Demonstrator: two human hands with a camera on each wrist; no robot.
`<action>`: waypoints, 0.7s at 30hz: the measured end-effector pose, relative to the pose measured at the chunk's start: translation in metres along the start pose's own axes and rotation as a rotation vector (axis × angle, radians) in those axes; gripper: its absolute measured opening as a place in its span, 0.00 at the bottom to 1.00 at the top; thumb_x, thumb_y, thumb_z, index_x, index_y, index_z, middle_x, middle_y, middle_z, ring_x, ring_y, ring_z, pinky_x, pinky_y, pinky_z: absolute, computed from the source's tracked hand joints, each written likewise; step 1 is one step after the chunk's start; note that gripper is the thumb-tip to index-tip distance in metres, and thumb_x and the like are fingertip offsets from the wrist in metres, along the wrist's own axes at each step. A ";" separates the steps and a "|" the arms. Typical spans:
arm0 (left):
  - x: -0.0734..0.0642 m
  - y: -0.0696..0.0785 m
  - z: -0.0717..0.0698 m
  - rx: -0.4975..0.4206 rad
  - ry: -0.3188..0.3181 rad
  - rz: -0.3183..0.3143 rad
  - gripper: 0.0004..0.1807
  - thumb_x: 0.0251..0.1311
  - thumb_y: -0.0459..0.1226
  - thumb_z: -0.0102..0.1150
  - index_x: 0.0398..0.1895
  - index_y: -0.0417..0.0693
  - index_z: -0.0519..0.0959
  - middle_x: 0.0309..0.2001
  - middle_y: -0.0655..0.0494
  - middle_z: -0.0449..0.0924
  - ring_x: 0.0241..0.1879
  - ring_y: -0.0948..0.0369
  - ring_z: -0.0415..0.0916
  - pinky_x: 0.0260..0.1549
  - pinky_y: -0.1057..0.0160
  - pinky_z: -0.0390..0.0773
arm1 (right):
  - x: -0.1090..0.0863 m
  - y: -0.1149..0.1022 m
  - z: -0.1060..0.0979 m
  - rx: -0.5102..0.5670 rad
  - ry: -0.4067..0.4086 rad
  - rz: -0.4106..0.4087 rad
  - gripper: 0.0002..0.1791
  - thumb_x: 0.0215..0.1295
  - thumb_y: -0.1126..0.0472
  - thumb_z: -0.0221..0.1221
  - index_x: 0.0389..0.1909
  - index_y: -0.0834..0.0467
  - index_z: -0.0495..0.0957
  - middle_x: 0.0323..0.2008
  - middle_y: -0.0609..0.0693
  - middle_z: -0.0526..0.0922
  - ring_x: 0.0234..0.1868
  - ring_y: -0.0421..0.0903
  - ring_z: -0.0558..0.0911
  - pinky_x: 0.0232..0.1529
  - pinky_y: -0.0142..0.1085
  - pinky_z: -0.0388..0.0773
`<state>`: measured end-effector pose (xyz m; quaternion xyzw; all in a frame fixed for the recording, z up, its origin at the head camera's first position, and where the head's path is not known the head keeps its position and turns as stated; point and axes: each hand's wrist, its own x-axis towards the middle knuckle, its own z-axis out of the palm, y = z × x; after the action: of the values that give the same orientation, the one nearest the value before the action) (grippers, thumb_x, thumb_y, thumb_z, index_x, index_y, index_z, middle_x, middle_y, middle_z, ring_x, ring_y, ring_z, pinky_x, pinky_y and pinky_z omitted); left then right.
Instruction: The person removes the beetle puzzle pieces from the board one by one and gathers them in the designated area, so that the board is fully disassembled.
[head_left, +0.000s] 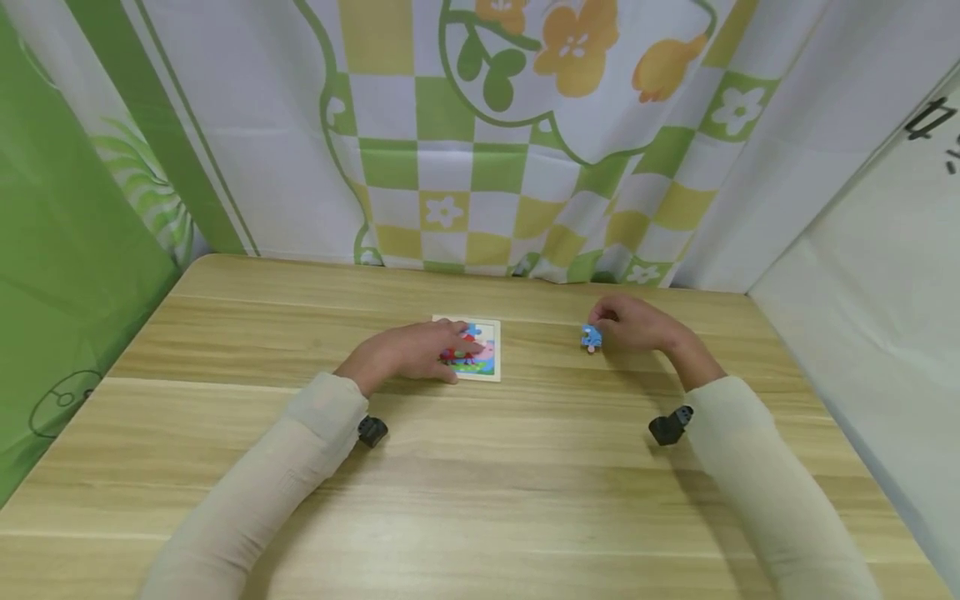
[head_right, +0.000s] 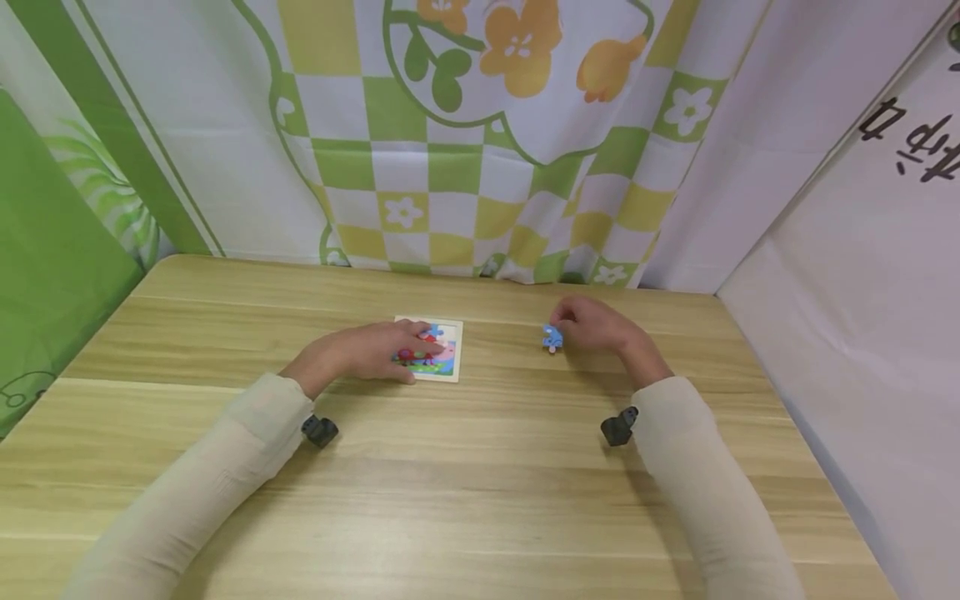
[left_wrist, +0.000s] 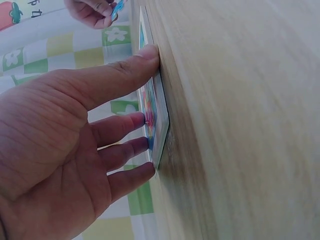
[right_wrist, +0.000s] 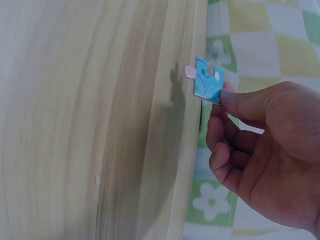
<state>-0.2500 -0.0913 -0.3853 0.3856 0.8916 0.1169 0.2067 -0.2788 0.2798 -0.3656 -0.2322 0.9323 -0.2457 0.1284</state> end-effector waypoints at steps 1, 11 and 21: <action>0.000 0.000 0.000 -0.005 0.002 0.000 0.35 0.71 0.41 0.65 0.80 0.55 0.65 0.81 0.39 0.51 0.79 0.41 0.49 0.76 0.43 0.55 | -0.001 0.003 -0.001 -0.006 -0.007 0.000 0.11 0.77 0.69 0.50 0.42 0.66 0.81 0.40 0.57 0.84 0.45 0.53 0.79 0.51 0.50 0.74; 0.000 0.000 0.002 -0.019 0.023 0.011 0.35 0.71 0.40 0.65 0.79 0.53 0.67 0.81 0.39 0.53 0.79 0.41 0.50 0.75 0.44 0.56 | -0.011 0.028 -0.014 -0.067 -0.049 0.070 0.11 0.78 0.66 0.51 0.43 0.64 0.81 0.41 0.56 0.84 0.48 0.55 0.79 0.53 0.54 0.74; 0.000 -0.001 0.001 -0.035 0.020 0.005 0.34 0.70 0.39 0.66 0.78 0.53 0.68 0.81 0.39 0.52 0.80 0.42 0.49 0.77 0.46 0.53 | -0.019 0.052 -0.032 -0.147 -0.071 0.129 0.11 0.79 0.65 0.51 0.43 0.64 0.82 0.43 0.58 0.84 0.46 0.55 0.78 0.49 0.53 0.73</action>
<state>-0.2503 -0.0922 -0.3867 0.3830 0.8905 0.1369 0.2041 -0.2930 0.3425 -0.3632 -0.1891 0.9557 -0.1597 0.1595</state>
